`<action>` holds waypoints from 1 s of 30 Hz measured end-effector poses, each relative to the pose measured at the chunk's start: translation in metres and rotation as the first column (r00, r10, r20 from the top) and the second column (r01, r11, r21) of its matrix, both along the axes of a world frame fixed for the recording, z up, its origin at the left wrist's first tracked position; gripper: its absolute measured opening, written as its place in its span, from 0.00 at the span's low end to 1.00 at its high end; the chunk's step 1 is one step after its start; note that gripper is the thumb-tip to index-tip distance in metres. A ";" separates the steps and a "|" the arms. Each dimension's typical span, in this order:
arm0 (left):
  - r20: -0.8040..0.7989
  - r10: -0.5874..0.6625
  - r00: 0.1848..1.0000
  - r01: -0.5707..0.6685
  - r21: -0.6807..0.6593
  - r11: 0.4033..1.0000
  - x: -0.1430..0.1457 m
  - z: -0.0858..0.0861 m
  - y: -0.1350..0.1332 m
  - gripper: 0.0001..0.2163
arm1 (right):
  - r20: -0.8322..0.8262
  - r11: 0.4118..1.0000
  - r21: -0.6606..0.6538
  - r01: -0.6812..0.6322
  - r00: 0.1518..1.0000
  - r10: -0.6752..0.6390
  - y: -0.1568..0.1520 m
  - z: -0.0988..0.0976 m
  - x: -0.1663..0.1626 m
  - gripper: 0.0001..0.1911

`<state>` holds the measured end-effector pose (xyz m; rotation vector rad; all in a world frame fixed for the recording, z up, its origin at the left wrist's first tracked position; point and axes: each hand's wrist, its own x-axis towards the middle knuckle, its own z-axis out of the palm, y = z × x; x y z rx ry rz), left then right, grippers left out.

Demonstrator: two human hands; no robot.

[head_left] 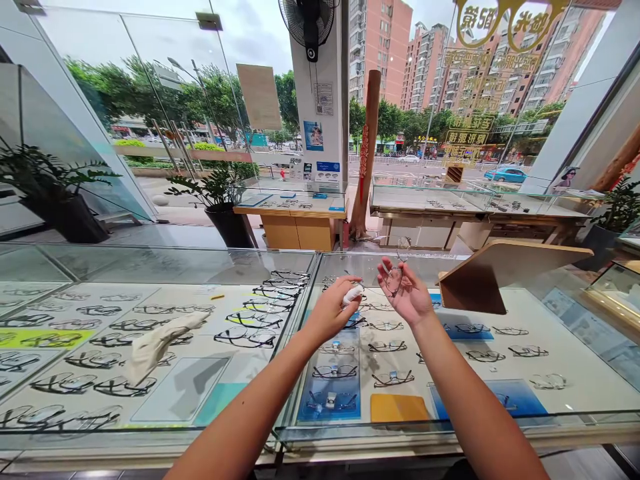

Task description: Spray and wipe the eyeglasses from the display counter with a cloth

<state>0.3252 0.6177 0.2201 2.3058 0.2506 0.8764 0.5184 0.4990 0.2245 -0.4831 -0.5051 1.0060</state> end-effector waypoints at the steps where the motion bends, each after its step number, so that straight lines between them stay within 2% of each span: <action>1: 0.057 0.016 0.998 -0.015 -0.016 1.000 0.000 0.002 0.000 0.09 | 0.002 1.000 0.009 0.015 1.000 -0.015 -0.001 0.002 0.002 0.07; 3: 0.146 0.053 0.988 -0.036 -0.115 0.993 0.000 0.004 0.002 0.10 | 0.005 0.999 0.025 0.048 0.999 -0.048 -0.004 0.005 0.004 0.07; 5: 0.193 0.029 0.981 0.027 -0.279 0.960 0.000 0.004 0.005 0.12 | 0.014 0.996 0.027 0.082 0.997 -0.082 -0.005 0.006 0.006 0.07; 9: 0.270 -0.132 0.954 0.268 -0.563 0.782 0.000 0.005 0.008 0.20 | 0.107 0.993 -0.003 0.115 0.988 -0.114 -0.004 0.006 0.001 0.09; 11: 0.267 -0.154 0.951 0.295 -0.644 0.706 0.000 0.006 0.008 0.22 | 0.182 0.994 -0.030 0.109 0.978 -0.101 -0.004 0.004 -0.004 0.10; 16: 0.262 -0.161 0.952 0.306 -0.754 0.581 -0.001 0.010 0.009 0.20 | 0.373 0.994 -0.093 0.064 0.928 -0.025 0.001 0.001 -0.024 0.14; 18: 0.285 -0.150 0.947 0.320 -0.779 0.539 -0.001 0.009 0.011 0.21 | 0.439 0.993 -0.108 0.052 0.899 0.001 0.003 -0.001 -0.032 0.15; 19: 0.286 -0.134 0.949 0.312 -0.778 0.546 -0.001 0.009 0.013 0.24 | 0.464 0.992 -0.118 0.047 0.886 0.013 0.004 -0.003 -0.035 0.16; 20: 0.272 -0.112 0.956 0.285 -0.762 0.582 0.000 0.008 0.014 0.25 | 0.487 0.991 -0.129 0.042 0.873 0.027 0.006 -0.005 -0.038 0.16; 23: 0.188 -0.019 0.982 0.133 -0.615 0.777 0.001 0.003 0.019 0.23 | 0.556 0.987 -0.161 0.025 0.828 0.070 0.009 -0.012 -0.045 0.18; 25: 0.150 0.021 0.989 0.060 -0.512 0.857 0.002 0.000 0.021 0.21 | 0.604 0.986 -0.168 0.019 0.792 0.087 0.010 -0.016 -0.047 0.18; 30: 0.109 0.035 0.993 0.015 -0.428 0.904 0.003 -0.005 0.024 0.20 | 0.665 0.985 -0.175 0.013 0.739 0.108 0.012 -0.021 -0.052 0.17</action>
